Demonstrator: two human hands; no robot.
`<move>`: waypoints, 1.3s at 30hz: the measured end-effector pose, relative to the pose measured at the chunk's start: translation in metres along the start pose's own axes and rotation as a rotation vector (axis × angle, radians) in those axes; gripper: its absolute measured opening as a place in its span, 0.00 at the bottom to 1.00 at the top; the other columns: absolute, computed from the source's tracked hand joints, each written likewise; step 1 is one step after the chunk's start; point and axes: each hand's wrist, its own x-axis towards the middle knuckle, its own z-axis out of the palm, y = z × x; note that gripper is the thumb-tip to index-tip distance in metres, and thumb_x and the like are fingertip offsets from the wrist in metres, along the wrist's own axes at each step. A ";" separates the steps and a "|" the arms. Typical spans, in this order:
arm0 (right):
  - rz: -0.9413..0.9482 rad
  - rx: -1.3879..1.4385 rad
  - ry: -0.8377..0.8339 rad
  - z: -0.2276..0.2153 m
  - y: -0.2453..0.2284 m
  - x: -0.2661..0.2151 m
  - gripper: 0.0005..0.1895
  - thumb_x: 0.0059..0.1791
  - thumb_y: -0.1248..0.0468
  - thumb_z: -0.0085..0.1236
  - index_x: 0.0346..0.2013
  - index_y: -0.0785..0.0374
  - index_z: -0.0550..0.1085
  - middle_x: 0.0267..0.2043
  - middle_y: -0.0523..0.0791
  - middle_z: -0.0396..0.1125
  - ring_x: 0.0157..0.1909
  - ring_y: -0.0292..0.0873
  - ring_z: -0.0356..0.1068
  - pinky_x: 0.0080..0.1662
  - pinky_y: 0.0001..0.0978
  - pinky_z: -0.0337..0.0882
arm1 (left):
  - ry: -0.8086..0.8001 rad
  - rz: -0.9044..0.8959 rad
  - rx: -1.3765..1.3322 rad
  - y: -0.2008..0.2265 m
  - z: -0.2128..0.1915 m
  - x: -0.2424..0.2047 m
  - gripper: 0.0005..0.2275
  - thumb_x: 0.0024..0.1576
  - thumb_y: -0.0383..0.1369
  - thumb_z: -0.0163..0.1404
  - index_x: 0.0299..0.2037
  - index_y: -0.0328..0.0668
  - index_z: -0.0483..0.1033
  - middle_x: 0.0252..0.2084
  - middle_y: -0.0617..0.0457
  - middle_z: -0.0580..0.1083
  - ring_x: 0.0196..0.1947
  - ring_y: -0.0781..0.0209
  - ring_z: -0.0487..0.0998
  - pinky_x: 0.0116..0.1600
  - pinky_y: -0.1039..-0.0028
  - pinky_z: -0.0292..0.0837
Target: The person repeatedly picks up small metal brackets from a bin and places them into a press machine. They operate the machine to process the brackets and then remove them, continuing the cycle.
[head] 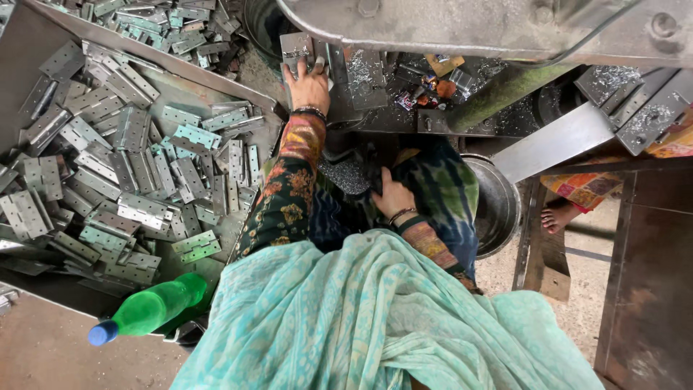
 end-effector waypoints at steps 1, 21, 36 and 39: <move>-0.013 -0.017 -0.013 -0.004 0.000 -0.002 0.43 0.45 0.50 0.63 0.70 0.57 0.56 0.39 0.58 0.75 0.40 0.64 0.75 0.41 0.58 0.75 | -0.033 -0.014 0.000 0.000 0.004 0.002 0.16 0.60 0.30 0.45 0.56 0.50 0.79 0.61 0.60 0.71 0.69 0.45 0.58 0.70 0.30 0.38; -0.015 0.085 -0.065 -0.025 -0.028 -0.012 0.42 0.46 0.56 0.62 0.70 0.63 0.55 0.40 0.58 0.74 0.43 0.61 0.75 0.45 0.53 0.75 | -0.157 0.028 0.109 -0.014 -0.001 -0.004 0.17 0.59 0.38 0.50 0.58 0.50 0.78 0.69 0.63 0.68 0.73 0.47 0.56 0.72 0.35 0.43; -0.021 0.064 -0.176 -0.058 -0.045 -0.015 0.44 0.48 0.62 0.57 0.74 0.68 0.49 0.37 0.56 0.75 0.37 0.55 0.77 0.37 0.47 0.77 | -0.077 0.246 0.292 0.019 -0.034 -0.108 0.18 0.52 0.36 0.56 0.53 0.44 0.80 0.59 0.55 0.74 0.64 0.50 0.67 0.67 0.51 0.61; -0.020 0.055 -0.172 -0.057 -0.042 -0.017 0.44 0.48 0.60 0.58 0.74 0.67 0.49 0.37 0.56 0.75 0.37 0.55 0.76 0.38 0.47 0.77 | 0.091 0.276 0.248 0.021 -0.036 -0.112 0.12 0.51 0.33 0.56 0.45 0.43 0.82 0.54 0.56 0.78 0.61 0.53 0.72 0.65 0.53 0.64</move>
